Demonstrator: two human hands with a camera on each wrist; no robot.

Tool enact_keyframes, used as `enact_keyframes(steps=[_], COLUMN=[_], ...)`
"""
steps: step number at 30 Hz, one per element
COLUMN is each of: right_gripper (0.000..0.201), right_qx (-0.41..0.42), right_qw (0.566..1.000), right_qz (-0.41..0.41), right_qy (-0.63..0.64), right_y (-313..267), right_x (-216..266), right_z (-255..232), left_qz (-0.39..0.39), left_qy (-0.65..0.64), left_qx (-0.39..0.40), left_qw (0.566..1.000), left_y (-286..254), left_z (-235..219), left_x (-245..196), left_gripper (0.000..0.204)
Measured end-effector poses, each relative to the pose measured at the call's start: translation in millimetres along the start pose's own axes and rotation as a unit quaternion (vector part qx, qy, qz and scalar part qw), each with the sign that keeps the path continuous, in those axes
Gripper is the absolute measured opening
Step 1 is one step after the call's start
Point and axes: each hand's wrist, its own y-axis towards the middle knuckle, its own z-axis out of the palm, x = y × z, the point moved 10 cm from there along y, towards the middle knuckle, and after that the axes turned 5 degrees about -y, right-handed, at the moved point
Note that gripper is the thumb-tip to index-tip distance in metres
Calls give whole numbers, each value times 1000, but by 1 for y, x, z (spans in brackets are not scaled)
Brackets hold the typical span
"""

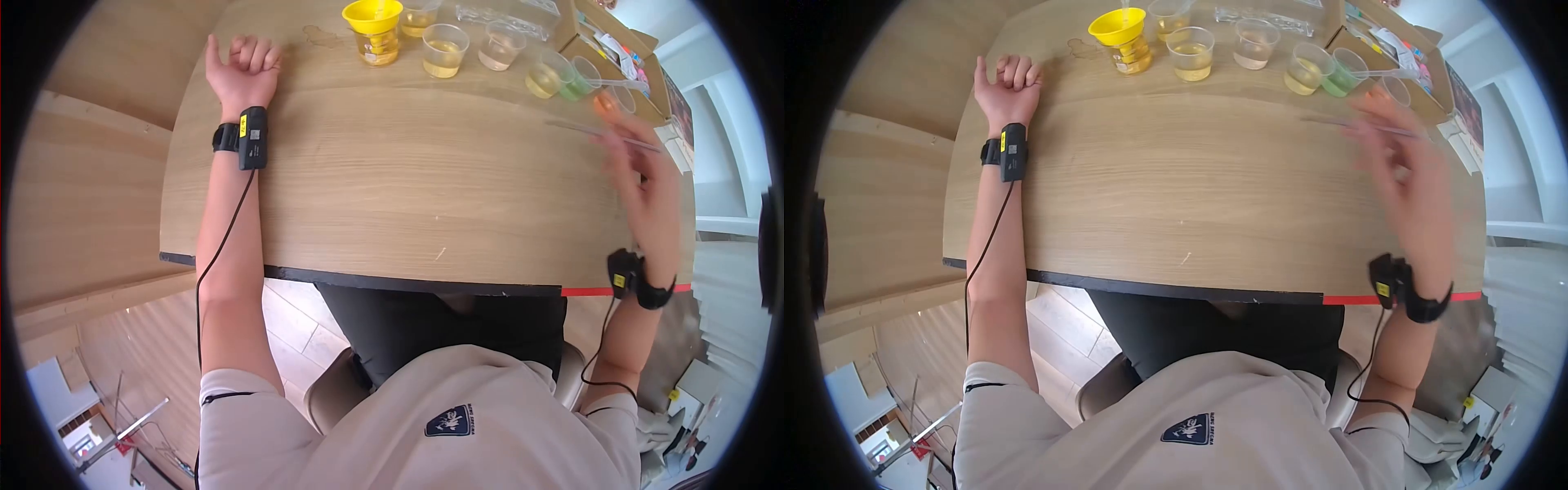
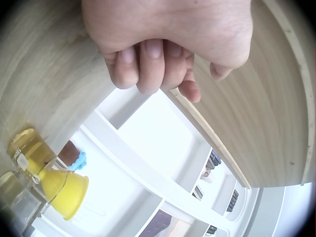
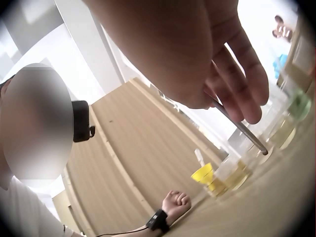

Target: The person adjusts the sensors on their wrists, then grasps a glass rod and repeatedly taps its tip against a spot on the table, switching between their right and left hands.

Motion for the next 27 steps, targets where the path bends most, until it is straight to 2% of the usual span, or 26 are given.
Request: enact_keyframes(steps=[1,2,3,4,6,9,13,15,16,18,19,20,22,23,25,27], right_gripper=[22,20,19,19,19,18,18,20,20,22,23,23,26,28,29,31], right_qx=[-1,28,58,58,93,128,134,92,91,70,65,59,3,-13,-29,-49], right_qw=[1000,999,995,995,977,969,969,984,983,996,989,989,980,982,984,987], right_qz=[2,-38,-79,-80,-190,-205,-147,-51,-42,-12,12,19,150,112,115,93], right_qy=[-1,-3,-3,-3,-3,-43,-147,-147,-157,-56,-135,-137,-131,-153,-134,-123], right_y=[6,13,20,29,43,61,59,49,40,20,9,2,-13,-16,-21,-21], right_x=[14,40,59,62,86,94,59,23,6,-35,-53,-63,-108,-112,-107,-103], right_z=[8,22,35,42,62,65,23,-8,-14,-21,-23,-30,-59,-70,-73,-72], left_qz=[-5,-9,-9,-6,0,7,2,-3,-14,-6,-14,-13,-18,-6,13,-3], left_qy=[-6,-13,-13,-2,8,11,-8,5,-3,13,12,9,7,9,17,5], left_qx=[16,33,33,16,-4,-31,12,15,18,17,22,26,36,26,6,28], left_qw=[1000,999,999,1000,1000,999,1000,1000,1000,1000,1000,1000,999,1000,1000,1000], left_y=[1,2,2,2,0,-1,12,9,8,8,8,9,8,7,5,10], left_z=[0,2,4,2,1,-5,-13,-8,-8,-8,-8,-8,-6,-6,-5,-6], left_x=[0,1,1,1,-1,-3,-6,-5,-3,-5,-4,-4,-4,-5,-7,-8], left_gripper=[45,45,45,47,50,49,46,45,45,43,43,42,41,41,41,41])
